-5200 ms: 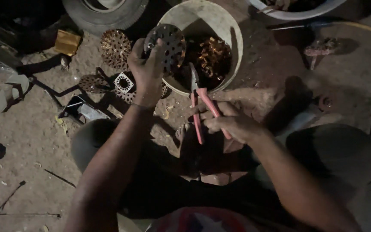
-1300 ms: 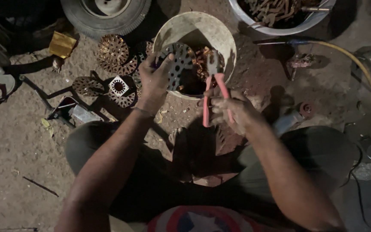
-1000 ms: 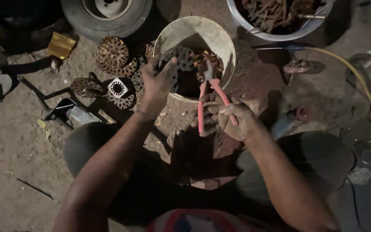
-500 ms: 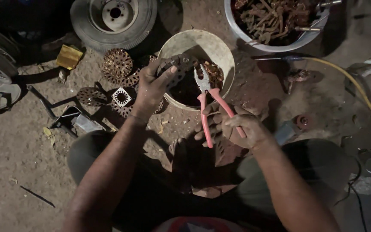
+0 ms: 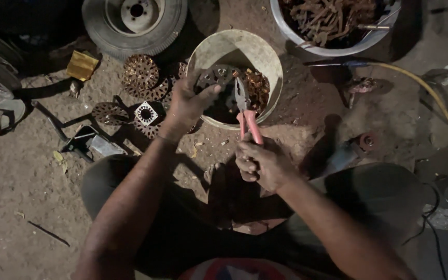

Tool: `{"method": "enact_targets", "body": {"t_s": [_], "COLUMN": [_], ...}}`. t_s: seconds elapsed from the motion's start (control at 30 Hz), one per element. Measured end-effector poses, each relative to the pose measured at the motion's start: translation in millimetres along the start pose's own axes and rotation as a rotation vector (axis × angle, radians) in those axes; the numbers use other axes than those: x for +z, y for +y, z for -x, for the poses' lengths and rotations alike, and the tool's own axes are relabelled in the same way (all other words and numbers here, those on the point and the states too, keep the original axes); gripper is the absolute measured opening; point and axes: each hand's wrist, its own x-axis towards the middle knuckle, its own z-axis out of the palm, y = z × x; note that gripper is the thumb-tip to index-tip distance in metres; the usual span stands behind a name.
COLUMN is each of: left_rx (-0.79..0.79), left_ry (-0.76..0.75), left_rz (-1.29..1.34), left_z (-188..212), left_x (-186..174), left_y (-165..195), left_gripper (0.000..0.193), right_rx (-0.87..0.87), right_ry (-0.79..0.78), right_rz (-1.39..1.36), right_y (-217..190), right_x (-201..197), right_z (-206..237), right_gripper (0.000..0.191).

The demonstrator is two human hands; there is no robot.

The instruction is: The person sits on the ground holding a motor stator in one hand and uses pliers to pull copper windings out of the stator slots, dropping the extracted copper into a bucket between their legs. They work through several stators one at a time, setting finished cores aside and picking up new ones from a pile.

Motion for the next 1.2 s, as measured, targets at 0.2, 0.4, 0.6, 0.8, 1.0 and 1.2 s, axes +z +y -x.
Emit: {"method": "enact_targets", "body": {"t_s": [0.2,0.4,0.6,0.8,1.0,1.2], "left_rx": [-0.055,-0.221,-0.079,0.068,0.182,0.197], "left_ry": [0.189,0.337,0.332,0.182,0.087,0.032], "left_rz": [0.108,-0.002,0.228,0.037,-0.287,-0.195], "left_z": [-3,-1,4,5,8,6], "left_x": [26,30,18,1,-8,1], "left_y": [-9,-4,-3,-5,14,9], "left_gripper": [0.047,0.049,0.036,0.022,0.024,0.029], "right_rx": [-0.374,-0.506,-0.446,0.031,0.085,-0.123], "right_ry": [0.524,0.675,0.373,0.106,-0.182,-0.114], "right_rz": [1.333,1.755,1.345,0.509,-0.062,0.055], "right_y": [11,-7,-24,-59,-67,-16], "right_x": [-12,-27,-7,4,-7,-9], "right_z": [-28,-34,-23,-1,14,4], "right_gripper": [0.034,0.022,0.052,0.046,0.038,0.019]}}
